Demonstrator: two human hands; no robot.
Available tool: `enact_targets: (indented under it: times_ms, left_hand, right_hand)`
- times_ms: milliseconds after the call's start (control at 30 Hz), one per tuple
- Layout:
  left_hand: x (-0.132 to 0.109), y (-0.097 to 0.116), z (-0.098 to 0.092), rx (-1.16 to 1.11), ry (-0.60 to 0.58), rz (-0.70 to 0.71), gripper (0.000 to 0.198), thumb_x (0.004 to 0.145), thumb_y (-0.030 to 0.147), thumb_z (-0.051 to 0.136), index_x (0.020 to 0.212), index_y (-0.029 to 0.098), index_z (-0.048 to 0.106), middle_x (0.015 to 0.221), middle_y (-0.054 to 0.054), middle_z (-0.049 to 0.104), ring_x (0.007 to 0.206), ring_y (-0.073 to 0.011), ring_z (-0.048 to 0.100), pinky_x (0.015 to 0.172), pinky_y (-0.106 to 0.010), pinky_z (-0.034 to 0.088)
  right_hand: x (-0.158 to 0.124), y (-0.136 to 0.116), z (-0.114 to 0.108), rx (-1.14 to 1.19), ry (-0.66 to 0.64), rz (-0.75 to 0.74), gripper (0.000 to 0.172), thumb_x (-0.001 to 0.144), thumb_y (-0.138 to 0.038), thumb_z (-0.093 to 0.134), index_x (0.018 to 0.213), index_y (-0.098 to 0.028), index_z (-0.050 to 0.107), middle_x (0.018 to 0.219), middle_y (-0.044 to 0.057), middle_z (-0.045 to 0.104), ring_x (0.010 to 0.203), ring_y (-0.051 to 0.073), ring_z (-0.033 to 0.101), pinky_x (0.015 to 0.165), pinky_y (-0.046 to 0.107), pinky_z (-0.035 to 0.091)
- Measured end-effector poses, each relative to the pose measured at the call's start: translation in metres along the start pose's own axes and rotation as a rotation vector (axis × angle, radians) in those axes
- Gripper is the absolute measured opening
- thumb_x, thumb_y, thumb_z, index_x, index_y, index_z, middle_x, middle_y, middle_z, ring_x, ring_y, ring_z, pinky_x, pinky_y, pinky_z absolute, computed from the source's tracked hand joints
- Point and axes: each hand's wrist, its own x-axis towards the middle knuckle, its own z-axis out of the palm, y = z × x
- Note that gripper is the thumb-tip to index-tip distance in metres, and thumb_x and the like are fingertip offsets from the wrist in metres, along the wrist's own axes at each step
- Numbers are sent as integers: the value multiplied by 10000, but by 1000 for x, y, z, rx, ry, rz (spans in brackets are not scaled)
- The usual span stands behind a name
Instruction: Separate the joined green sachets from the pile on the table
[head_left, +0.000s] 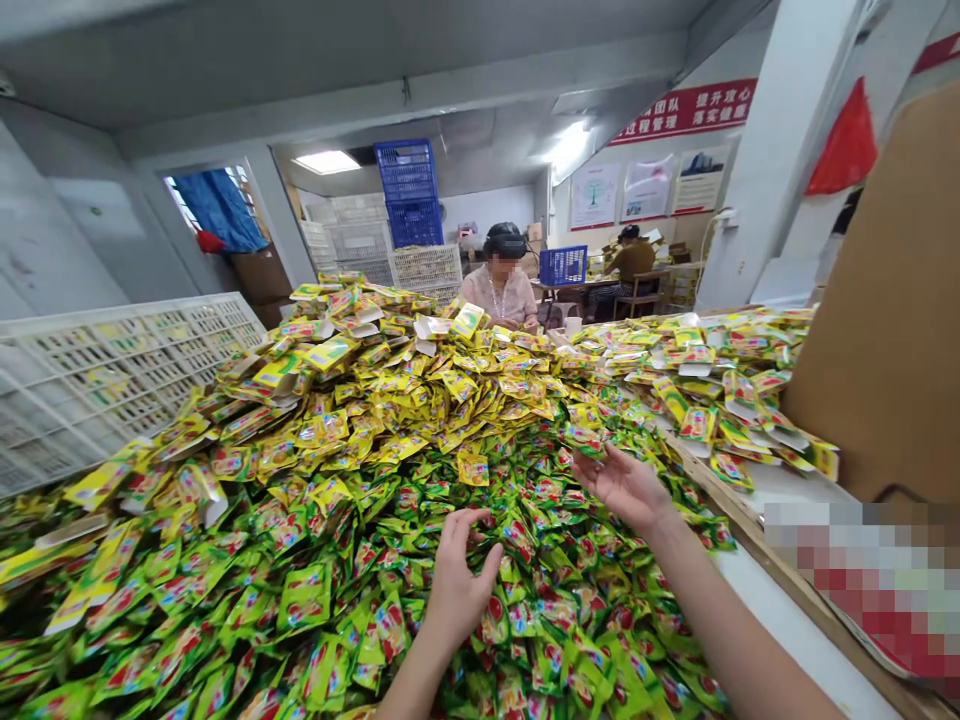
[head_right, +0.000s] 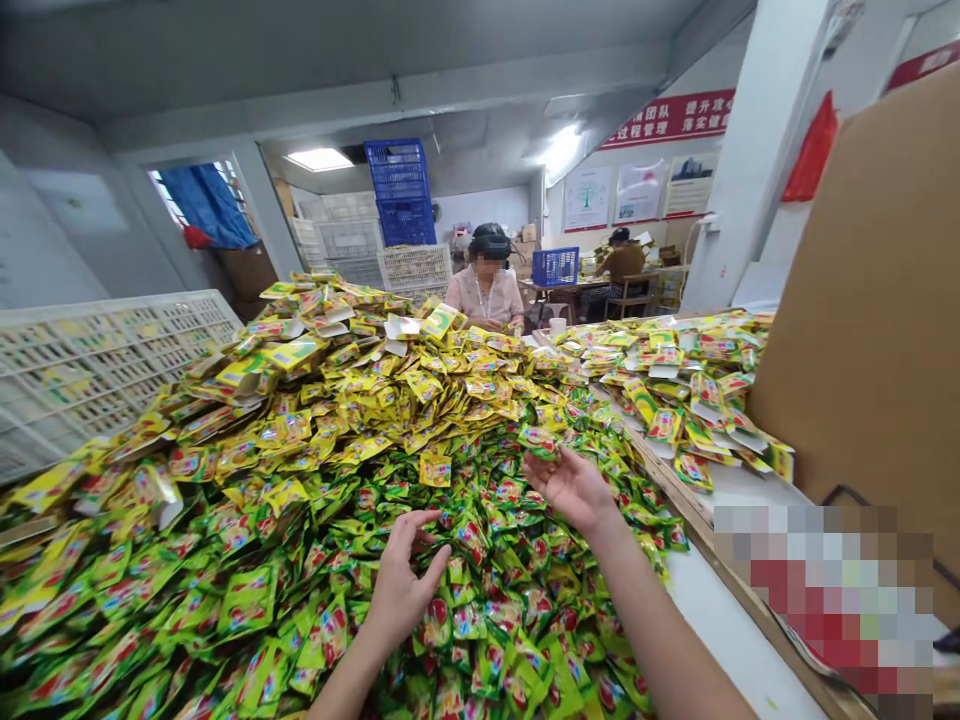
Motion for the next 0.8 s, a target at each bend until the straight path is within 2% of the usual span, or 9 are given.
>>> enact_targets:
  times_ms: [133,200,300,367,500,567,633,733,800]
  left_hand:
    - [24,10,-6,19,28,-10,270,795,277,552,1047,184,567,980,-71,568,751,-167,600,701,-336,533]
    - [45,16,-10,129,13,-3,296,813,276,529,1093,180,547,1023,-80,562,756,-163,600,714,-331,527]
    - [79,18,-10,450,-51,-21,347,835,270,509,1166,169,513,1086,-113,556,870,-203,599,807,-365,491]
    - [96,14,-6,596,-101,-39,333,812,249,540,1134,165,542,1065,-131,569,948,-257,582,846,-411,458]
    - [104,1,2,660,-165,-28,232,742,176,610,974,176,614,981,-134,597,987,-319,549,848,-461,428]
    - [102,-3,4,668,-168,-13,235,736,152,612,969,175,612,990,-139,590,1010,-327,533,860,-468,415]
    - [100,-6,5,659,-157,-2,271,730,134,610,998,172,598,1006,-140,574,1009,-322,532,864,-466,411]
    - [100,-10,5,596,-152,18,331,720,86,586,1038,177,574,1014,-110,556,934,-263,577,826,-397,447]
    - [102,-13,5,523,-154,35,360,716,49,553,1049,185,565,1018,-88,558,871,-214,604,789,-341,471]
  right_hand:
    - [-19,4,16,167,-150,89,358,891,-486,369,776,-221,580,879,85,702,957,219,659,888,447,486]
    - [-25,11,22,182,-153,134,351,876,-509,404,845,-217,596,883,83,698,901,214,675,861,436,506]
    - [-24,24,21,3,-15,56,288,787,-492,563,843,-211,597,822,84,687,788,236,690,746,434,550]
    - [-21,29,16,-123,115,-33,264,713,-449,656,822,-220,586,771,63,666,725,235,679,686,416,554]
    - [-17,31,8,-297,279,-185,315,658,-407,708,896,-225,610,834,57,658,793,250,633,791,450,500]
    - [-21,33,14,-438,216,-265,321,644,-358,724,925,-218,656,918,78,678,919,282,604,917,483,423]
    - [-28,40,24,-739,43,-337,334,665,-290,702,993,-229,684,1060,93,681,1090,321,539,1004,513,327]
    - [-37,52,35,-1267,-189,-364,412,748,-214,596,1155,-271,629,1257,79,609,1277,340,393,1035,553,241]
    - [-40,57,37,-1410,-253,-344,459,762,-182,558,1211,-272,588,1291,82,585,1292,322,381,1037,542,231]
